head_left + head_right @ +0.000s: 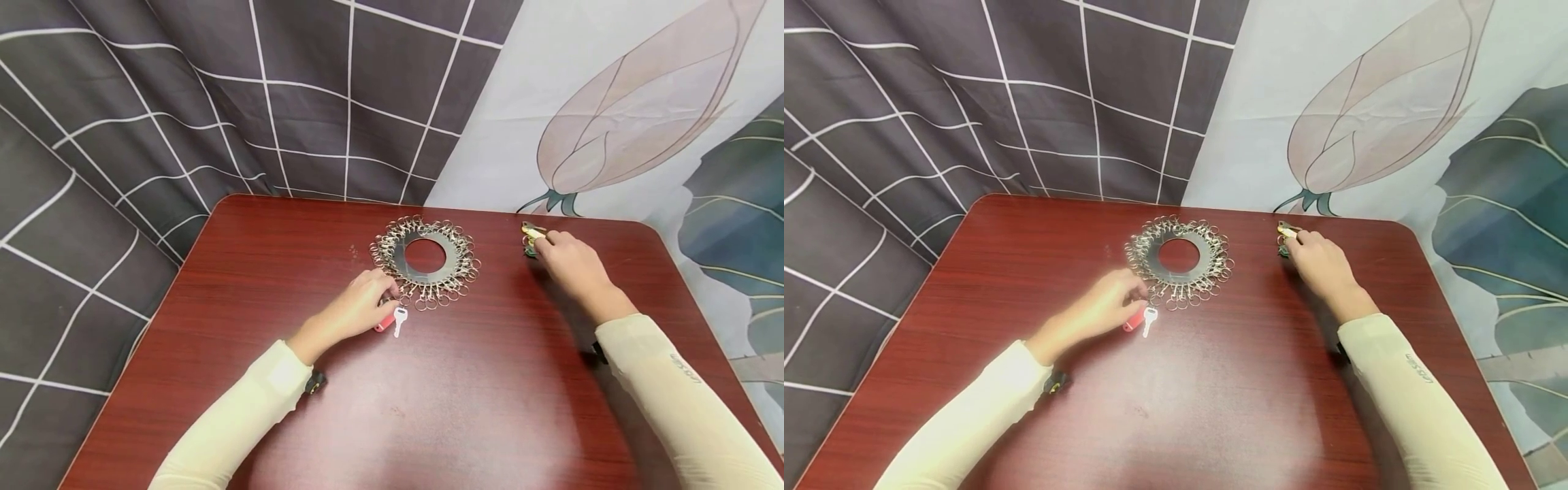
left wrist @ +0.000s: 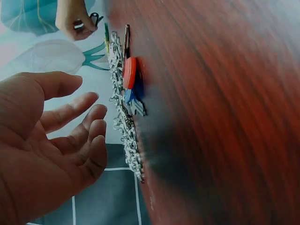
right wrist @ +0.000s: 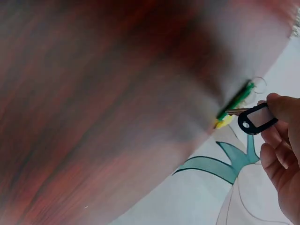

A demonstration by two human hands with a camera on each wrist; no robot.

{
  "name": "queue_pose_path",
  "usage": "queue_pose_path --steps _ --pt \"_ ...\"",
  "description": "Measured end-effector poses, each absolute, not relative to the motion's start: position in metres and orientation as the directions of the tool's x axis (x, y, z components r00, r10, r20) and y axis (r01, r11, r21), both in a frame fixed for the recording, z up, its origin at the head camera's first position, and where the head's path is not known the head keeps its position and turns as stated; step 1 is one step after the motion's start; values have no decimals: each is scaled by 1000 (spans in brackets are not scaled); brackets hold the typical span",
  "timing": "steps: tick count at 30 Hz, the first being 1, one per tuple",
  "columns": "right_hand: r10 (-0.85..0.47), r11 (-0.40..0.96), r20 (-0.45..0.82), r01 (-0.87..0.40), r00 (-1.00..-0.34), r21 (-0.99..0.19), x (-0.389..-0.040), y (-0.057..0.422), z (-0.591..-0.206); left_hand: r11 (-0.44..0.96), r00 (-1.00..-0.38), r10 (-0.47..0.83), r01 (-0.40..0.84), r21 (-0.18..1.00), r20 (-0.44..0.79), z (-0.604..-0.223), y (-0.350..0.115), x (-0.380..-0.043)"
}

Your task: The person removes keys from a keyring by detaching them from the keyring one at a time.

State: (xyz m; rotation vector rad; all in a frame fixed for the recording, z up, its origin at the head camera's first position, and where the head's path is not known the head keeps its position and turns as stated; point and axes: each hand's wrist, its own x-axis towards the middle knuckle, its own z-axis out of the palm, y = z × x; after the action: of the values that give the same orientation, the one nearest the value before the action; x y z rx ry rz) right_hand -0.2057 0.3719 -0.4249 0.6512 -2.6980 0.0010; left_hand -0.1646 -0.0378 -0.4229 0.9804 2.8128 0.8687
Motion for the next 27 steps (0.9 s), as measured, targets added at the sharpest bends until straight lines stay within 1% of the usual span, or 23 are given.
queue_pose_path --steps 4,8,12,16,21,27 --pt "-475 880 289 -457 -832 129 -207 373 -431 659 -795 591 572 488 135 -421 -40 -164" --pt "-484 875 239 -465 -842 136 -207 372 -436 688 -801 592 561 459 92 -420 -42 -163" --pt "-486 874 245 -465 -839 141 -206 371 -439 706 -802 594 559 435 65 -420 -42 -162" --pt "-465 885 255 -449 -848 121 -206 370 -439 713 -808 587 550 435 61 -422 -44 -162" --pt "-417 909 193 -411 -888 70 -205 370 -436 723 -815 578 536 435 44 -423 -46 -163" --pt "-430 902 117 -423 -895 86 -204 364 -433 720 -808 588 547 428 44 -424 -46 -163"
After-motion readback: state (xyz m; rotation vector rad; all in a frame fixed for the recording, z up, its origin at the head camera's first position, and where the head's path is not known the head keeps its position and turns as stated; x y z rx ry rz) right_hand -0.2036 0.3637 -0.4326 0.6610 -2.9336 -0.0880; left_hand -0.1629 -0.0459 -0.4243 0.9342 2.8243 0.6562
